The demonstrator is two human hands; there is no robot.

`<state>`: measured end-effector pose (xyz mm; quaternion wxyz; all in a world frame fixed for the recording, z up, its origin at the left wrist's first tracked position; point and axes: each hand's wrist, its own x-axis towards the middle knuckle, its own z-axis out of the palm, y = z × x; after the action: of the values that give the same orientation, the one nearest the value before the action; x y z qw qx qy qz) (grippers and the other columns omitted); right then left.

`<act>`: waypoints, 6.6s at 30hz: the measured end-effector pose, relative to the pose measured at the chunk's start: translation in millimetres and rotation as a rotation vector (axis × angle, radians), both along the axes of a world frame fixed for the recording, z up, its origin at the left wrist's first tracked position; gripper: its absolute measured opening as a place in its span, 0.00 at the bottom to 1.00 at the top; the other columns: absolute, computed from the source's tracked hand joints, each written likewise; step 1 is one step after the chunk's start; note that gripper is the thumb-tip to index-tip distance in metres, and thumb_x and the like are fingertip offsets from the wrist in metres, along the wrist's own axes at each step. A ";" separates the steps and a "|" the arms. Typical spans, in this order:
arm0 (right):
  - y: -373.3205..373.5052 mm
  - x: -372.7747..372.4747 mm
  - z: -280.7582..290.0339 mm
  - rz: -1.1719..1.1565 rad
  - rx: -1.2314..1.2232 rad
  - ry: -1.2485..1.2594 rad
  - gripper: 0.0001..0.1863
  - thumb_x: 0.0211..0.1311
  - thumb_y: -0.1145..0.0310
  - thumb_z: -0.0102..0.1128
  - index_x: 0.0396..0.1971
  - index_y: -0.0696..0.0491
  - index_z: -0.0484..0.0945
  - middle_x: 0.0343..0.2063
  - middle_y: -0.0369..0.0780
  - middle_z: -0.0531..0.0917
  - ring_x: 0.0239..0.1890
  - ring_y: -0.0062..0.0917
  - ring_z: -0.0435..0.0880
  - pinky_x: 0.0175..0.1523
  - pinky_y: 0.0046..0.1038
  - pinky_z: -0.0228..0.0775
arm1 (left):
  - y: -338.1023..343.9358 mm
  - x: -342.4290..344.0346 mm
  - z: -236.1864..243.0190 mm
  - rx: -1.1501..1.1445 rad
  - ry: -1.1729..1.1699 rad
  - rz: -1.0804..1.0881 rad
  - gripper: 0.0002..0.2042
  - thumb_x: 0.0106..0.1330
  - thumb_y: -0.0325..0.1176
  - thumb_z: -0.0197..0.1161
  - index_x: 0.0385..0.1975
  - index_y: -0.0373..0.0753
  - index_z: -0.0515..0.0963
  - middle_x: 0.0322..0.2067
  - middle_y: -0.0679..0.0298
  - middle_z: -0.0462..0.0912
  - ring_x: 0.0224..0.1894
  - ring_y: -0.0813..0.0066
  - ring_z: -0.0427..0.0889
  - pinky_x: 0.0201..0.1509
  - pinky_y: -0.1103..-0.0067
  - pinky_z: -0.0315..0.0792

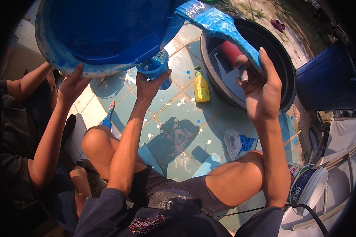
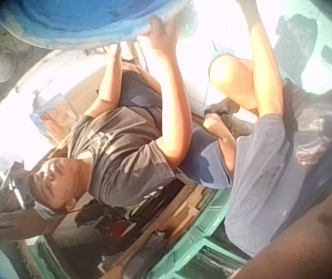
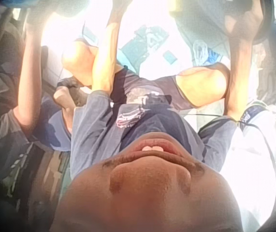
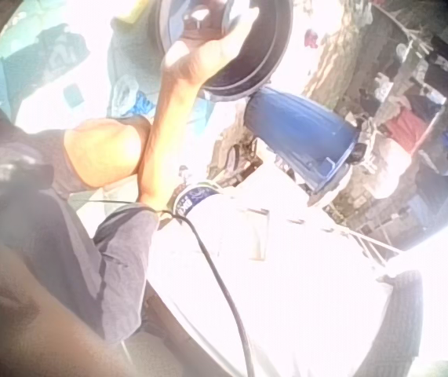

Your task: Mixing blue paint in a plastic cup with a brush and adding water.

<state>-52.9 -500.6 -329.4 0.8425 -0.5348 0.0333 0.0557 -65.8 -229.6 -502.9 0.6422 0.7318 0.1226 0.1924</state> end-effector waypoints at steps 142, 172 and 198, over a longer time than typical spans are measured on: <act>-26.0 24.6 -5.9 0.554 -1.304 -0.514 0.25 0.49 0.64 0.77 0.48 0.58 0.82 0.41 0.46 0.86 0.30 0.34 0.83 0.40 0.30 0.77 | -66.2 -56.8 -11.3 0.132 -0.081 -0.610 0.38 0.45 0.36 0.82 0.58 0.35 0.71 0.50 0.56 0.83 0.52 0.66 0.84 0.60 0.71 0.75; -157.7 313.4 -321.4 -0.055 -1.667 -0.141 0.16 0.61 0.61 0.60 0.48 0.49 0.84 0.60 0.47 0.76 0.60 0.47 0.75 0.63 0.46 0.68 | -41.9 -116.7 -28.1 0.357 0.296 -0.347 0.44 0.41 0.32 0.82 0.61 0.35 0.64 0.51 0.56 0.79 0.51 0.66 0.82 0.59 0.71 0.75; -225.2 195.6 -284.4 0.032 -2.214 -0.098 0.13 0.65 0.71 0.52 0.43 0.65 0.72 0.33 0.56 0.86 0.36 0.47 0.89 0.37 0.41 0.82 | -51.3 -69.5 -21.4 0.280 0.003 -0.409 0.45 0.44 0.35 0.83 0.62 0.36 0.62 0.52 0.56 0.78 0.53 0.64 0.81 0.60 0.70 0.74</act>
<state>142.7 -725.8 -613.8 -0.1013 -0.9944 0.0244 -0.0151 -135.2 -280.9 -524.2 0.5599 0.8236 -0.0548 0.0725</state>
